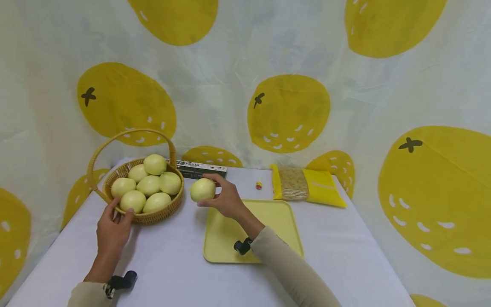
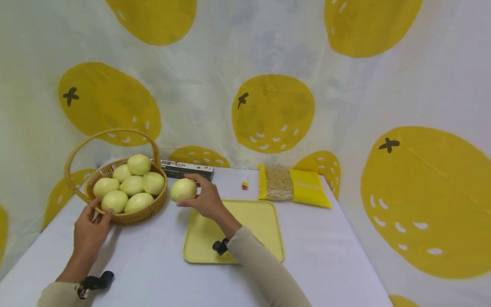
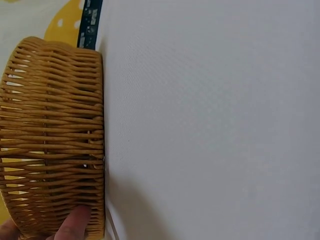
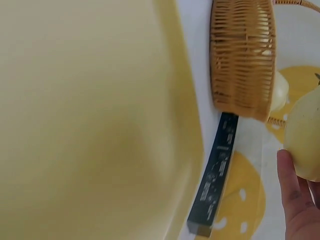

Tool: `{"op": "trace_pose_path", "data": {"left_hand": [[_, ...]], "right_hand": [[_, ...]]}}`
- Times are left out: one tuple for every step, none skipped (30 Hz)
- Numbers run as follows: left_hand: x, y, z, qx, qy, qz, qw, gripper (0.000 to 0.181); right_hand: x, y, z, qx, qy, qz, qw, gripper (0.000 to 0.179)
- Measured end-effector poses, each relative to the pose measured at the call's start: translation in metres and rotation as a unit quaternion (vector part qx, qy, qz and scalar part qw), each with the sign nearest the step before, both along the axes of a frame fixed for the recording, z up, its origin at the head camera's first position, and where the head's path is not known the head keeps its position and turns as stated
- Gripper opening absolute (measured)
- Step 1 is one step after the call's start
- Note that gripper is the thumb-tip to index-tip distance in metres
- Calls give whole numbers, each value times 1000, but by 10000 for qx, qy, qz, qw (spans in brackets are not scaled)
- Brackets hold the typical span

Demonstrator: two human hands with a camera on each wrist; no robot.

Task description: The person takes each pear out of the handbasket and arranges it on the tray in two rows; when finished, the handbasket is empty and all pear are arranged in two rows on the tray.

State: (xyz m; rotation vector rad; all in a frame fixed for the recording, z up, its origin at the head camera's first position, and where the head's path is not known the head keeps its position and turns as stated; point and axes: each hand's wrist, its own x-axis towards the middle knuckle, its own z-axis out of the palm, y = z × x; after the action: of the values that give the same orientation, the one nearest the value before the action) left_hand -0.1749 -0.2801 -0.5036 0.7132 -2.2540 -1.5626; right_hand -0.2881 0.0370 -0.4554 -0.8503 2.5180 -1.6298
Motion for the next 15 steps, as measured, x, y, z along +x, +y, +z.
{"op": "trace_pose_path", "data": {"left_hand": [[0,0,0,30,-15,22,10000,72],[0,1,0,51,-34,35,10000,72],[0,1,1,70,-51,42,10000,72],[0,2,1,95,-62,44,9999,72],[0,2,0,122,-72,51,9999,72],[0,3,0,136,-73,55,9999,72],[1,3,1,133,-71,60,9999,72],[1,3,1,125,-69,66,9999,72],[1,3,1,127,-58,72,9999,73],[1,3,1,128,-50,75,9999,73],[1,4,1,123,-40,74,9999,73],[1,4,2,120,-17,69,9999,73],[1,4,2,111,-11,71,9999,73],[1,4,2,111,-3,69,9999,73],[1,4,2,115,9,69,9999,73]], "right_hand": [[-1,4,-1,50,-29,-18,10000,83],[-2,9,-3,98,-63,-36,9999,82],[-2,13,-4,160,-85,-45,9998,82],[-3,18,-5,225,-120,-53,9997,82],[-3,23,-7,296,-138,-50,9995,81],[-4,27,-9,353,-152,-28,9993,82],[-5,31,-11,429,-156,-2,9990,82],[-5,35,-12,483,-169,39,9987,81],[-5,39,-13,552,-175,85,9983,81],[-6,42,-14,609,-180,132,9979,81],[-6,45,-15,658,-171,188,9975,81],[-6,48,-17,717,-165,230,9970,81],[-7,51,-18,774,-168,261,9965,80],[-7,54,-18,824,-187,292,9960,79],[-7,56,-19,859,-180,324,9956,79]]}}
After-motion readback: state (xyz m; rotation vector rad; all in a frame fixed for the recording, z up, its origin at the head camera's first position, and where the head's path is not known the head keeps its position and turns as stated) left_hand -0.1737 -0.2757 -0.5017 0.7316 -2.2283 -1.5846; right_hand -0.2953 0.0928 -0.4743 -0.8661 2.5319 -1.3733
